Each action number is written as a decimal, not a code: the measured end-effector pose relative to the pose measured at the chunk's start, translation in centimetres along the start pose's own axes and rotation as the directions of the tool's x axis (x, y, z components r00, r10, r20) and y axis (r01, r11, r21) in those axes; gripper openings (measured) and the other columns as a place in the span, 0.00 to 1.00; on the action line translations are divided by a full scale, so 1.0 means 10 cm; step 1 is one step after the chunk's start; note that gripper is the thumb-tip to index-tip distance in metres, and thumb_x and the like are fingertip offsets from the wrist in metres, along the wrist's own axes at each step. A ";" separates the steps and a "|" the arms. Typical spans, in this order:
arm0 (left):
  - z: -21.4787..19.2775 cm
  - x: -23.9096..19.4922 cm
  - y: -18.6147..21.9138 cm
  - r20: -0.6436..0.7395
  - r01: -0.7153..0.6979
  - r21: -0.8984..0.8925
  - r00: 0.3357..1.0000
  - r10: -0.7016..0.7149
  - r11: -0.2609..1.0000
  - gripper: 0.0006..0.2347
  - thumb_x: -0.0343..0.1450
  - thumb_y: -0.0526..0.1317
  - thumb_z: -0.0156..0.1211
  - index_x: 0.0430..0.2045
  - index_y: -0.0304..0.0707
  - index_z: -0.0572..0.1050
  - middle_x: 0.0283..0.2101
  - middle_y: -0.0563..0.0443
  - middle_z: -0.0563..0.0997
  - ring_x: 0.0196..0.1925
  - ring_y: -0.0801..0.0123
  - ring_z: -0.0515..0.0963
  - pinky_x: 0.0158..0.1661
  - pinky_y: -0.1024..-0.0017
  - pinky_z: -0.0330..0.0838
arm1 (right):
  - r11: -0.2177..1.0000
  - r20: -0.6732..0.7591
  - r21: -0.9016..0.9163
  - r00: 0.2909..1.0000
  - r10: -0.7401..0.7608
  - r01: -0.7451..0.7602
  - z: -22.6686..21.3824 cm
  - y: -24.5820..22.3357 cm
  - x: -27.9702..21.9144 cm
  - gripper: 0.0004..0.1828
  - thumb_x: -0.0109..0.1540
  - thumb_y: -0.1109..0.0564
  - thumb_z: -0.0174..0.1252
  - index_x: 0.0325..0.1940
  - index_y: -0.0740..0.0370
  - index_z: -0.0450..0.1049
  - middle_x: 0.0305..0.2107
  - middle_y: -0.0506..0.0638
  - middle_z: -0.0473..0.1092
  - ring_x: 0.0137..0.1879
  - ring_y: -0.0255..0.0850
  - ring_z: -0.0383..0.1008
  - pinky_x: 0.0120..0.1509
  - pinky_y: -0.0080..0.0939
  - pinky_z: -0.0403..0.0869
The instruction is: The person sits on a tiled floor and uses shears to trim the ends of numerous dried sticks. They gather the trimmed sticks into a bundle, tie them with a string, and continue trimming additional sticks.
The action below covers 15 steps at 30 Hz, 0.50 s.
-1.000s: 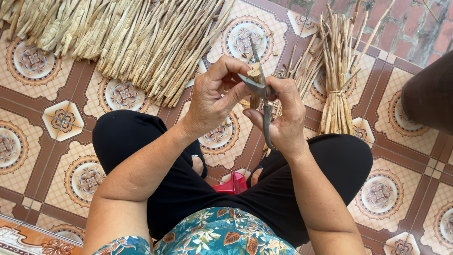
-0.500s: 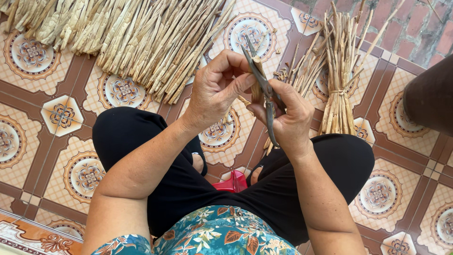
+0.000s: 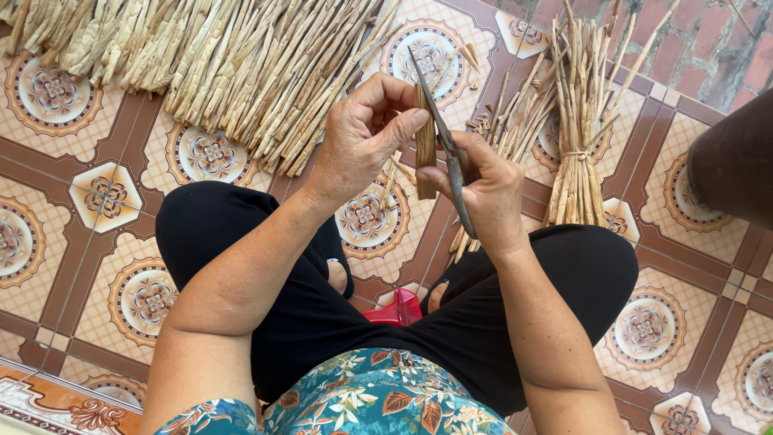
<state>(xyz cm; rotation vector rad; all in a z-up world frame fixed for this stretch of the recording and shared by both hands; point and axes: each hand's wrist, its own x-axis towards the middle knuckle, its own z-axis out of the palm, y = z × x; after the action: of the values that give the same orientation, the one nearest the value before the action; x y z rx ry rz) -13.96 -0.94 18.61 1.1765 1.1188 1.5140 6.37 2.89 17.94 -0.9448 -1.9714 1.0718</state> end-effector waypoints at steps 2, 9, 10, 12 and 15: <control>-0.01 0.01 0.05 0.001 -0.002 -0.018 1.000 0.002 1.000 0.04 0.78 0.32 0.63 0.44 0.33 0.75 0.37 0.58 0.79 0.32 0.87 0.74 0.31 0.88 0.69 | 0.992 0.028 0.065 0.994 0.102 -0.104 0.00 0.06 0.02 0.21 0.60 0.53 0.75 0.54 0.59 0.78 0.24 0.40 0.71 0.31 0.24 0.67 0.35 0.27 0.66; -0.09 0.17 0.45 -0.094 -0.374 0.361 0.897 0.433 0.854 0.05 0.81 0.29 0.60 0.50 0.33 0.75 0.42 0.54 0.82 0.34 0.78 0.82 0.30 0.82 0.80 | 0.888 -0.156 0.382 0.929 0.337 -0.258 -0.50 0.43 0.23 0.10 0.65 0.53 0.67 0.47 0.56 0.77 0.27 0.41 0.74 0.25 0.25 0.69 0.24 0.25 0.64; -0.08 0.21 0.48 -0.054 -0.456 0.431 0.849 0.526 0.779 0.05 0.81 0.29 0.60 0.49 0.35 0.74 0.43 0.54 0.82 0.37 0.76 0.84 0.33 0.81 0.83 | 0.896 -0.197 0.411 0.943 0.269 -0.170 -0.64 0.46 0.20 0.10 0.69 0.53 0.66 0.51 0.59 0.77 0.29 0.43 0.74 0.27 0.27 0.71 0.26 0.25 0.66; 0.01 0.25 0.51 0.061 -0.569 0.527 0.766 0.640 0.631 0.06 0.81 0.29 0.60 0.49 0.37 0.74 0.46 0.54 0.82 0.42 0.72 0.86 0.39 0.79 0.85 | 0.878 -0.256 0.479 0.956 0.140 -0.001 -0.93 0.54 0.16 0.13 0.75 0.52 0.64 0.55 0.63 0.75 0.28 0.46 0.72 0.28 0.30 0.72 0.28 0.27 0.67; 0.38 0.19 0.32 0.244 -0.670 0.523 0.710 0.661 0.527 0.08 0.79 0.28 0.64 0.48 0.41 0.77 0.53 0.53 0.79 0.48 0.70 0.84 0.45 0.77 0.83 | 0.868 -0.405 0.469 0.913 0.049 0.162 -1.27 0.63 -0.01 0.17 0.78 0.48 0.61 0.58 0.67 0.71 0.31 0.49 0.67 0.30 0.37 0.70 0.31 0.35 0.68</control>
<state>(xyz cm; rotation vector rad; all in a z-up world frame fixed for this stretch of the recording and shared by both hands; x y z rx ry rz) -10.87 0.74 22.57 2.2581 1.2281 1.7501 18.60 10.02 17.73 -0.7403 -1.2838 1.1601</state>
